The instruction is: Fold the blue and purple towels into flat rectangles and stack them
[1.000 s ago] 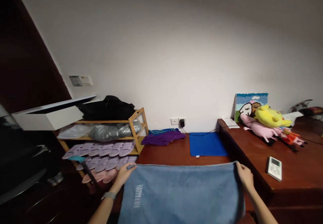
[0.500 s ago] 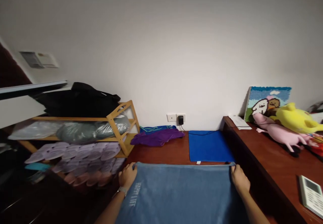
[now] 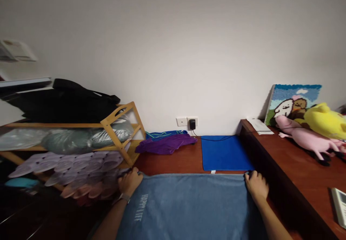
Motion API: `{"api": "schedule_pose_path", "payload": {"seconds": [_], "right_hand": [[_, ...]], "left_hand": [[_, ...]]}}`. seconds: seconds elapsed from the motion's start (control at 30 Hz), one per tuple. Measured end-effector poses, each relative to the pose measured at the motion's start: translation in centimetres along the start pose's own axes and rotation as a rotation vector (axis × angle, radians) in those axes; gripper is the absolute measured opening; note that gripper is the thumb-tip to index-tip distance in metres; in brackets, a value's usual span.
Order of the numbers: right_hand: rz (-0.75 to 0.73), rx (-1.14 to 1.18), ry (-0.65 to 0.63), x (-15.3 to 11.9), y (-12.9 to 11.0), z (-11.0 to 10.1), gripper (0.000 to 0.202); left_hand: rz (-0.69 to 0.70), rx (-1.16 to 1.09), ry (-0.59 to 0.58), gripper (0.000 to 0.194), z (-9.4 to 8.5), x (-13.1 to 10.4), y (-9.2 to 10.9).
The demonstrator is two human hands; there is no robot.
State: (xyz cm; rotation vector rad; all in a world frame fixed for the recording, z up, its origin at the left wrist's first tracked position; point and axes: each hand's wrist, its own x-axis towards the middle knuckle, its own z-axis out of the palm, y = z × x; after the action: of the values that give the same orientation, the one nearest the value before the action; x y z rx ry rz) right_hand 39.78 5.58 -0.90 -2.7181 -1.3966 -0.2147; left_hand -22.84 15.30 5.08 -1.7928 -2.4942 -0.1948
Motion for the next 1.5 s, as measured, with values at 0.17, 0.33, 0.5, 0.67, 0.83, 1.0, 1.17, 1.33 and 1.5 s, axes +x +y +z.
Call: {"api": "schedule_pose_path", "payload": {"seconds": [0.17, 0.33, 0.5, 0.67, 0.83, 1.0, 1.17, 1.33, 1.5], "right_hand": [[-0.271, 0.155, 0.204, -2.6, -2.6, -0.8, 0.044], [-0.578, 0.363, 0.084, -5.7, -5.8, 0.9, 0.049], [-0.566, 0.364, -0.002, -6.2, -6.3, 2.6, 0.057], [-0.550, 0.306, -0.081, -6.2, -6.2, 2.3, 0.059], [-0.544, 0.261, -0.177, -6.6, -6.5, 1.0, 0.061], [-0.556, 0.261, -0.147, -7.2, -6.8, 0.4, 0.064], [-0.549, 0.237, -0.169, -7.9, -6.9, 0.9, 0.061], [-0.527, 0.193, -0.166, -8.0, -7.1, 0.9, 0.062], [-0.511, 0.188, -0.165, -7.9, -7.4, 0.6, 0.061]], "left_hand": [[0.306, -0.129, 0.232, 0.042, -0.1, -2.4, -0.2], [0.590, -0.208, 0.124, 0.043, 3.4, -4.3, -1.4], [0.434, -0.101, -0.043, 0.053, 5.2, -3.4, -2.1], [0.309, -0.039, -0.050, 0.055, 5.1, -3.5, -1.4], [0.369, -0.072, 0.047, 0.054, 4.1, -4.5, -1.6], [0.643, -0.204, 0.067, 0.051, 3.9, -5.2, -2.2], [0.548, -0.185, 0.026, 0.052, 5.6, -5.7, -3.4], [0.501, -0.197, 0.069, 0.051, 6.1, -6.1, -3.8], [0.493, -0.211, 0.047, 0.050, 5.1, -5.9, -3.3]]}}
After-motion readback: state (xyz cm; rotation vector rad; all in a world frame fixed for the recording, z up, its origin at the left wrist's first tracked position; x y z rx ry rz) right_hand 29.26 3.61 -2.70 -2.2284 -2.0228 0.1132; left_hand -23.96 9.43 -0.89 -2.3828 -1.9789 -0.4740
